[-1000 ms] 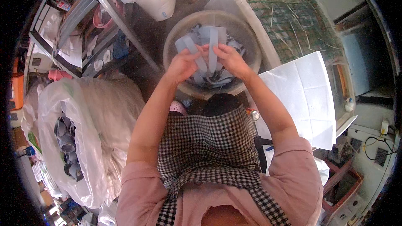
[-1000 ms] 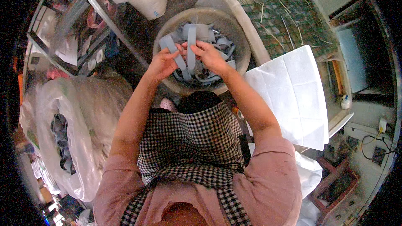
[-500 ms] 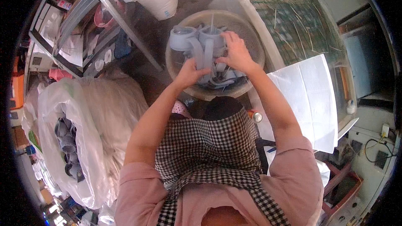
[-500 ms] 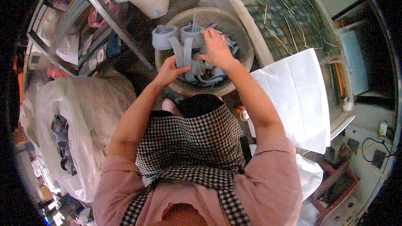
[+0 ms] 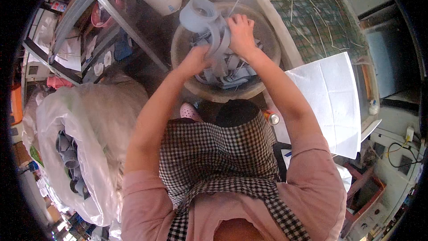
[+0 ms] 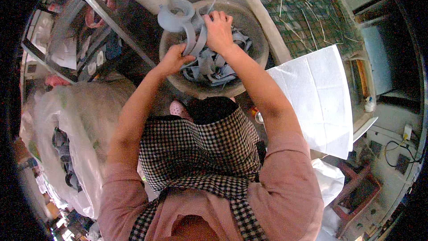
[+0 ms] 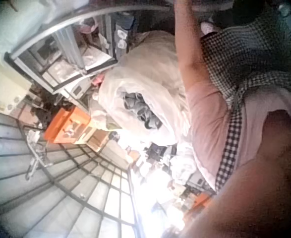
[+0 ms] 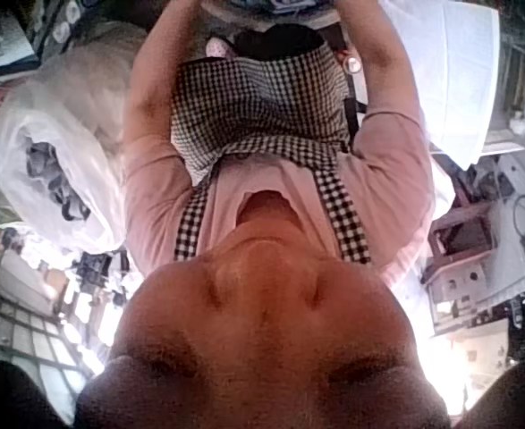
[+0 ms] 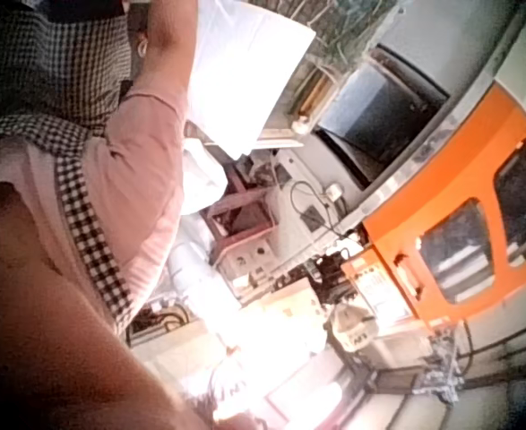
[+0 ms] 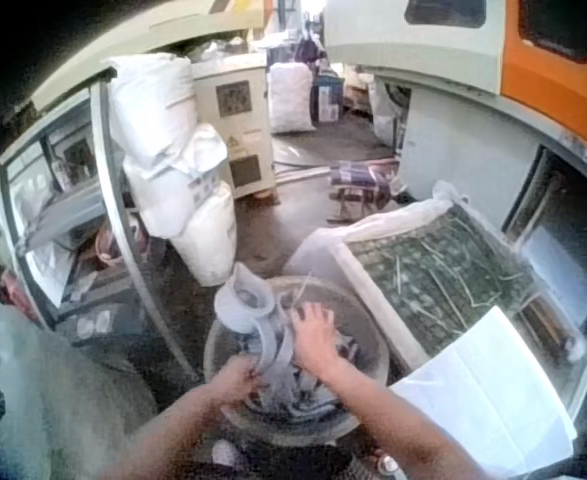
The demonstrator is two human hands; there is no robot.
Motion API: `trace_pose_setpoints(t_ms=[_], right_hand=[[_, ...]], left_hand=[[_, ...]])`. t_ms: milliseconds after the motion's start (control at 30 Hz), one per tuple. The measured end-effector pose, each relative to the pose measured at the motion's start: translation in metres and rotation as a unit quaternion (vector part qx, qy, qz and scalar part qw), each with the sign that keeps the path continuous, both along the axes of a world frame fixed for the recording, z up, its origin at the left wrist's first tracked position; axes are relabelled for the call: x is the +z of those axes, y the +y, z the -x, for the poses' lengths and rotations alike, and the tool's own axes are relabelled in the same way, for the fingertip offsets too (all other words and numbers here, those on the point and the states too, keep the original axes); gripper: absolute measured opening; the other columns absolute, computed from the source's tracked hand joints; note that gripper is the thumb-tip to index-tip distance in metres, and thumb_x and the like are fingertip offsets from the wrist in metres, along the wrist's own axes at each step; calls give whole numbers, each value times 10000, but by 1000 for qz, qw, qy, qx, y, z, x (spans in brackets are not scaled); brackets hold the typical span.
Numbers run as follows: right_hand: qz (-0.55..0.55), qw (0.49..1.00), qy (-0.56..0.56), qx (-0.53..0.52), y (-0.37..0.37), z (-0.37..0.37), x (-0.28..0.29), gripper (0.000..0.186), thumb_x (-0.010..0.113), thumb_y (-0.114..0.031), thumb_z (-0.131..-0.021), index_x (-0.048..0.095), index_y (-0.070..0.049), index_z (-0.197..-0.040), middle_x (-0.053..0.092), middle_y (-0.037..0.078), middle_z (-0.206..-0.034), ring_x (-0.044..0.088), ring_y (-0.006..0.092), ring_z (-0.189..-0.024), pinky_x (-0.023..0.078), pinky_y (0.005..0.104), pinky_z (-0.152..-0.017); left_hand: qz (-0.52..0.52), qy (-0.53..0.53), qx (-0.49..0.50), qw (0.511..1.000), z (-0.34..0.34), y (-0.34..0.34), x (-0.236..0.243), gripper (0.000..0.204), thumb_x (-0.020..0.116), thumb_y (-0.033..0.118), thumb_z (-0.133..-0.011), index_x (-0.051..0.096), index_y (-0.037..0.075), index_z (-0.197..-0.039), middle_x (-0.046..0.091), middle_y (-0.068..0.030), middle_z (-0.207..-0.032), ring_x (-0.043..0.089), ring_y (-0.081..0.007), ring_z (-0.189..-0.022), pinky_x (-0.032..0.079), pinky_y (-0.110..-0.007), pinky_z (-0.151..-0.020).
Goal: The person wipes plastic components with a cloth, sorts them into bins, and operates an injection molding machine to produce more parts.
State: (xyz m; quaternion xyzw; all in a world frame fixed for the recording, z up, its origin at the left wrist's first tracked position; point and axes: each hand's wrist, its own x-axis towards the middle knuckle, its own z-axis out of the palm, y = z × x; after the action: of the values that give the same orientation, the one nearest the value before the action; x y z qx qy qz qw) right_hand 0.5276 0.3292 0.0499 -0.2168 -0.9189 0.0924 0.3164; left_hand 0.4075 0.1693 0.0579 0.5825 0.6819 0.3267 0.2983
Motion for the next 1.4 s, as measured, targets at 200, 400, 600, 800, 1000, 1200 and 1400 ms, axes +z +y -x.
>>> trace_pose_setpoints(t_ms=[200,400,600,800,1000,1200,1400], right_hand=[[173,983,-47,29,18,10,-35,312,638,-182,-681,631,-53,-964,605,144,-873,499,305,-992,296,453,-865],[202,972,-118,-2,32,25,-43,425,666,-216,-675,592,-74,-1069,573,181,-1041,490,302,-1058,308,463,-908],[115,987,5,110,17,46,7,654,712,-429,-670,517,-50,-1166,567,199,-1082,493,331,-1083,309,441,-941],[204,967,-135,77,12,69,7,685,712,-495,-659,544,-1,-1103,568,210,-1110,510,333,-1069,308,448,-938],[281,954,15,98,4,65,-19,587,696,-413,-706,543,-12,-1106,567,228,-1096,535,332,-1044,397,444,-866],[103,854,-469,200,-69,39,-124,484,609,-249,-785,507,-105,-1236,428,192,-1308,421,433,-1161,360,531,-942],[-93,840,-452,285,-121,59,-279,476,499,-202,-858,442,-243,-1329,83,134,-1491,40,551,-1301,188,720,-955]], left_hand=[[43,27,-28,998,22,13,-27,353,699,85,-734,568,-8,-1049,630,-182,-941,601,-262,-849,451,-359,-775],[4,26,-30,999,49,27,-60,351,699,118,-700,579,2,-1009,601,-215,-923,566,-387,-870,434,-437,-755],[-48,114,-107,986,49,22,-56,304,701,116,-719,569,-5,-964,605,-201,-927,569,-384,-879,437,-417,-733],[44,96,-55,993,41,15,-24,282,636,113,-723,589,-5,-974,601,-214,-940,557,-397,-918,448,-429,-779],[42,13,-63,997,74,-24,-41,337,679,62,-731,570,16,-1048,636,-142,-987,610,-272,-923,454,-370,-796],[215,-96,91,968,111,-117,-72,292,662,45,-782,584,14,-1062,632,-53,-969,553,-136,-868,456,-332,-797],[225,-259,160,926,77,-178,-96,256,614,-5,-778,587,5,-1032,642,-80,-858,568,-139,-812,457,-316,-758]])
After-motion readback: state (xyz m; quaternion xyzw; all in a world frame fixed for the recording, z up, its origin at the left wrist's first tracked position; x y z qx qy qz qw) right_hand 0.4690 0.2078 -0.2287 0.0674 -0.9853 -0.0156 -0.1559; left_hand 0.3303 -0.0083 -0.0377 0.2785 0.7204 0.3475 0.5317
